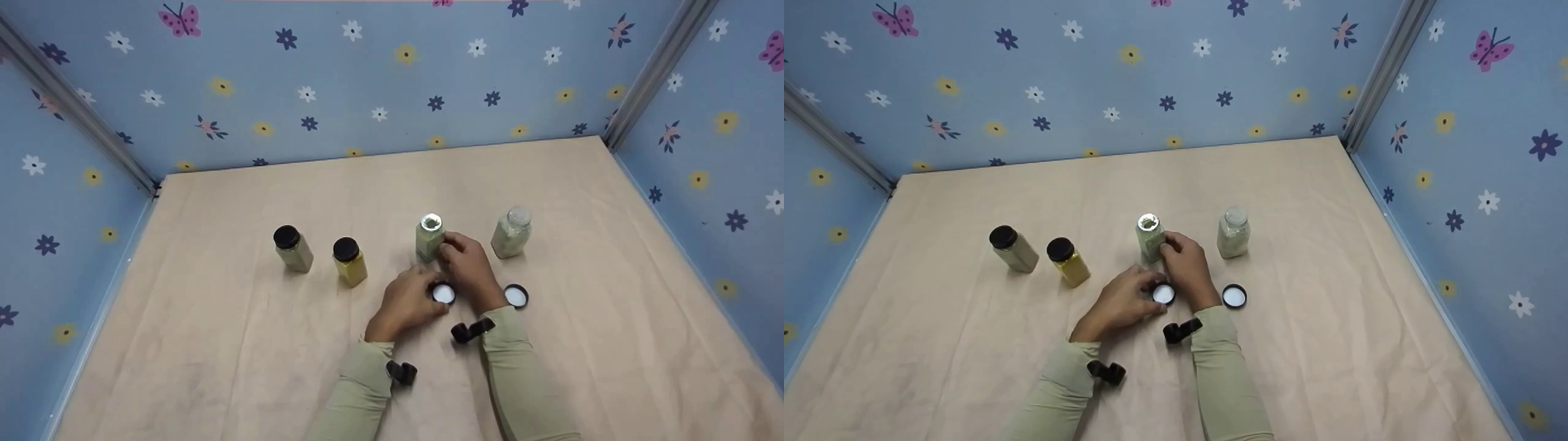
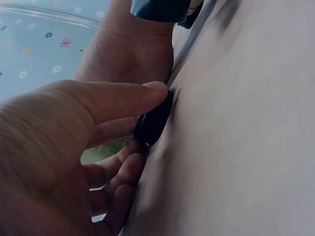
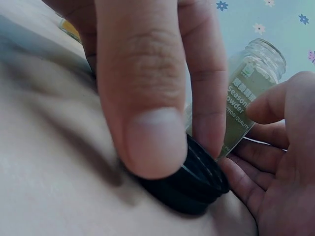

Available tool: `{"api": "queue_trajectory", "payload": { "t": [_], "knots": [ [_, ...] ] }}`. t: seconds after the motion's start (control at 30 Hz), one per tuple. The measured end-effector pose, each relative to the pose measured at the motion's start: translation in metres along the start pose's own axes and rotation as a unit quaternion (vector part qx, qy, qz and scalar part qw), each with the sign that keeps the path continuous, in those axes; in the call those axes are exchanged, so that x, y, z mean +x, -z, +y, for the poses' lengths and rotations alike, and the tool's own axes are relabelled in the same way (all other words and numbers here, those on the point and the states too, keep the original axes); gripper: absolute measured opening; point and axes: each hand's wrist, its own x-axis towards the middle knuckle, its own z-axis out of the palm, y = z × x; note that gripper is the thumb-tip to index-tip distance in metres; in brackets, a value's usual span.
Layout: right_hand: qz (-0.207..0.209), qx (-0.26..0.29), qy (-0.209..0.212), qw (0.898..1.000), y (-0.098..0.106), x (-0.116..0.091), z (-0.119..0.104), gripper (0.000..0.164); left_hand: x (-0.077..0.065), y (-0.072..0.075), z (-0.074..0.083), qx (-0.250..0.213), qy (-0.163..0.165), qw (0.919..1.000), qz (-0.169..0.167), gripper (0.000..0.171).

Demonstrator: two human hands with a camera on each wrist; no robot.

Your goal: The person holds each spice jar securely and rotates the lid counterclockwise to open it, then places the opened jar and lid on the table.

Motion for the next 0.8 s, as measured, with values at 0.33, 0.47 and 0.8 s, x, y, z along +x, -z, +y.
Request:
{"api": "queue_trajectory", "payload": {
  "t": [0.33, 0.47, 0.8],
  "knots": [
    [0.023, 0.003, 0.004, 1.0, -0.006, -0.002, -0.002, 0.031, -0.003, 0.004, -0.005, -0.103, 0.037, 0.9939, 0.014, 0.041],
    [0.052, 0.007, 0.003, 0.999, -0.009, -0.003, -0.001, 0.027, -0.002, 0.003, -0.007, -0.146, 0.057, 0.9875, 0.016, 0.038],
    [0.145, -0.013, -0.003, 0.989, -0.014, -0.005, -0.003, 0.005, -0.006, 0.005, -0.013, -0.215, 0.018, 0.9757, 0.039, 0.03]
  ]
}}
